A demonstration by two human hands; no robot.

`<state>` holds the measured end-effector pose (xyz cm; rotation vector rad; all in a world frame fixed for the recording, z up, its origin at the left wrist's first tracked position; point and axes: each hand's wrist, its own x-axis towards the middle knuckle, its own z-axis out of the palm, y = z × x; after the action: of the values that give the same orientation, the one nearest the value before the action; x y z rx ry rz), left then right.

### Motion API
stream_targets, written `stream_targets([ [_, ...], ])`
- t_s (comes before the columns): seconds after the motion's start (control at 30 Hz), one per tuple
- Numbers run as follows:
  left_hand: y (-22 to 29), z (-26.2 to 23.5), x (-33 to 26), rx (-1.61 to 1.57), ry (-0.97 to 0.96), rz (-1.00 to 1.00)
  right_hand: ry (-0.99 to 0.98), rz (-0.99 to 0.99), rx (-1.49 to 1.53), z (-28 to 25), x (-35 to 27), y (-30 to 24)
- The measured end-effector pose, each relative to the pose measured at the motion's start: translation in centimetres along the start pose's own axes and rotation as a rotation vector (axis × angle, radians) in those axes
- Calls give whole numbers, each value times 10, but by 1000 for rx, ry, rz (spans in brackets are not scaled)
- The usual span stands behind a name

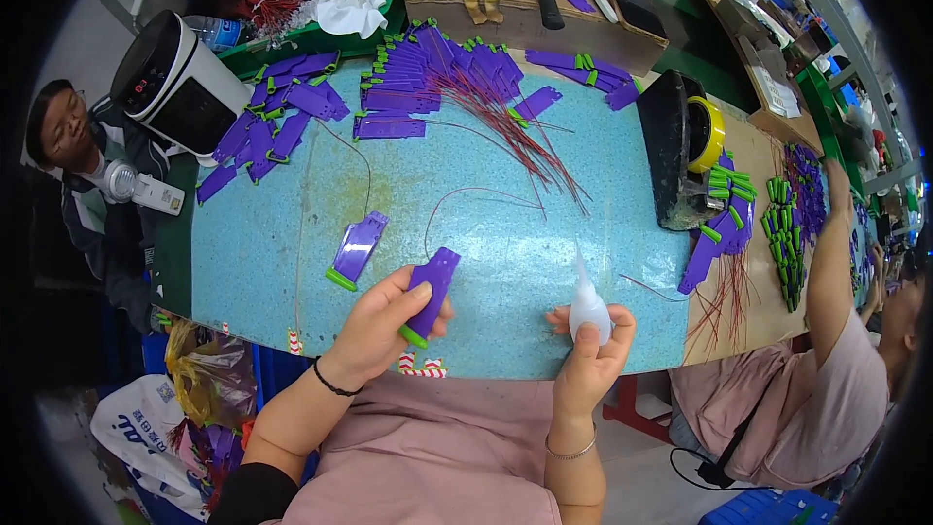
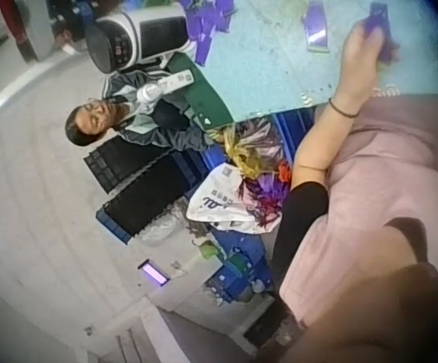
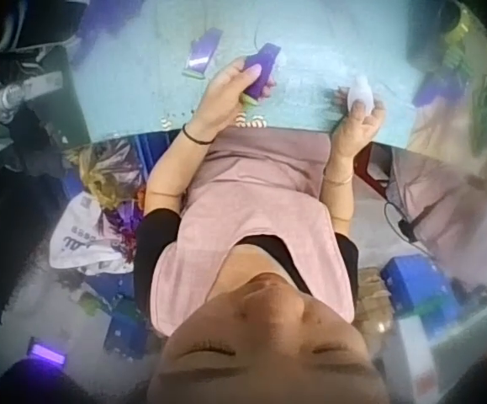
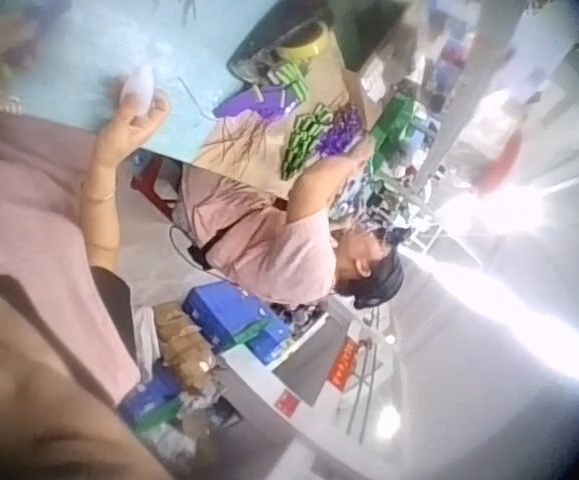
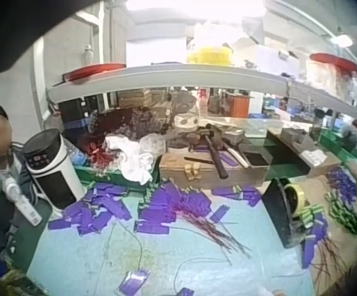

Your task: The person assembles small purple plastic components with wires and green end-caps by hand at a factory workbench, using a glue bottle to secure the parts.

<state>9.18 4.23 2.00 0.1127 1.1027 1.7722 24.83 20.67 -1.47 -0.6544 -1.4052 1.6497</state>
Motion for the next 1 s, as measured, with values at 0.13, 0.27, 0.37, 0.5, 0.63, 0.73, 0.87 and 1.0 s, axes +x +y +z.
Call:
stream_targets([
  [0.13,-14,-7,16,819,106,442,16,-28,2,3,-3,-3],
  [0.27,4,-4,14,1337,270,838,24,-77,16,-2,-8,-9],
  [0.37,21,-25,7,1535,488,932,24,-101,-9,-9,-8,-14],
  [0.5,25,-51,4,1724,706,710,-7,-52,15,-6,-8,-17],
  [0.63,24,-59,6,1580,669,676,-31,-36,41,11,-10,-22],
  [0.73,27,-57,4,1514,676,628,-41,-44,-37,13,-12,-25],
  [0.87,22,-64,0,1331,615,652,-19,-25,-51,8,-13,-25],
  [1.0,16,-48,-7,1015,413,603,-22,-7,-63,10,-16,-25],
])
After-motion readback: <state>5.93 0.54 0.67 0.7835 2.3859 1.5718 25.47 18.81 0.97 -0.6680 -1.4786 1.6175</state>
